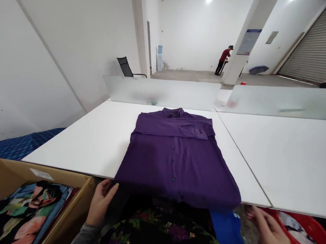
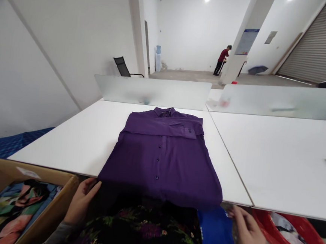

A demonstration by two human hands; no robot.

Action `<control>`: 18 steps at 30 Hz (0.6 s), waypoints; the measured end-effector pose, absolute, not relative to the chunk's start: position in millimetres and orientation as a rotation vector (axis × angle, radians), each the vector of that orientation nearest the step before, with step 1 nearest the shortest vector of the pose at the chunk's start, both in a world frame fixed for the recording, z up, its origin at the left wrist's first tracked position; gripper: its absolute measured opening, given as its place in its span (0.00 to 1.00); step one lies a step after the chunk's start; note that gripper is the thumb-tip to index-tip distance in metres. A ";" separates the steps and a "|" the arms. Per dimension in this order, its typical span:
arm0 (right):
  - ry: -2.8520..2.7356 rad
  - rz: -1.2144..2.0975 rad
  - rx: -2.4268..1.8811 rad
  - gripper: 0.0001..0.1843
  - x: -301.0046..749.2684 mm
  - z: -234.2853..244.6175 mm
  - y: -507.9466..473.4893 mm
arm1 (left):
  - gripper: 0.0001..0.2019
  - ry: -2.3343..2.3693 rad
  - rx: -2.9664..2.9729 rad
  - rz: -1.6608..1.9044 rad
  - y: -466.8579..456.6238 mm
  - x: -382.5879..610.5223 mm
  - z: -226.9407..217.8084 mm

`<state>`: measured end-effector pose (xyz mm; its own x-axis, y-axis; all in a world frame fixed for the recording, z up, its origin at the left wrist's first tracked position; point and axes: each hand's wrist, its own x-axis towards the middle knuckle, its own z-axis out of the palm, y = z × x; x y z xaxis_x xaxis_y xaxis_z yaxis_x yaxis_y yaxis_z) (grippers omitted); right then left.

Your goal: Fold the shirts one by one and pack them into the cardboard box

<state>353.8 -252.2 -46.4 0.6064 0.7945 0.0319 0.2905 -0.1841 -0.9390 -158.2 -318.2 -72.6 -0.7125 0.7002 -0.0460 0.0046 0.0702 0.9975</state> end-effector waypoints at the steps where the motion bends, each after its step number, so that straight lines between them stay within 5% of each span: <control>1: -0.840 0.816 -1.636 0.28 345.4 -50.9 -251.5 | 0.28 1.713 0.627 1.737 -312.9 -155.8 -75.0; 5: -0.712 1.339 -1.195 0.25 306.4 -63.0 -245.3 | 0.29 1.360 0.524 1.689 -299.7 -138.4 -72.9; 18: -1.212 1.422 -1.363 0.17 344.1 -22.1 -278.9 | 0.22 1.392 0.867 1.200 -353.9 -142.7 -28.9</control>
<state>344.1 -278.9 -22.1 -0.0939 0.9708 -0.2209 0.0638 -0.2156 -0.9744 -142.7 -353.9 -28.9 -0.1819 0.9511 -0.2498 -0.1066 0.2334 0.9665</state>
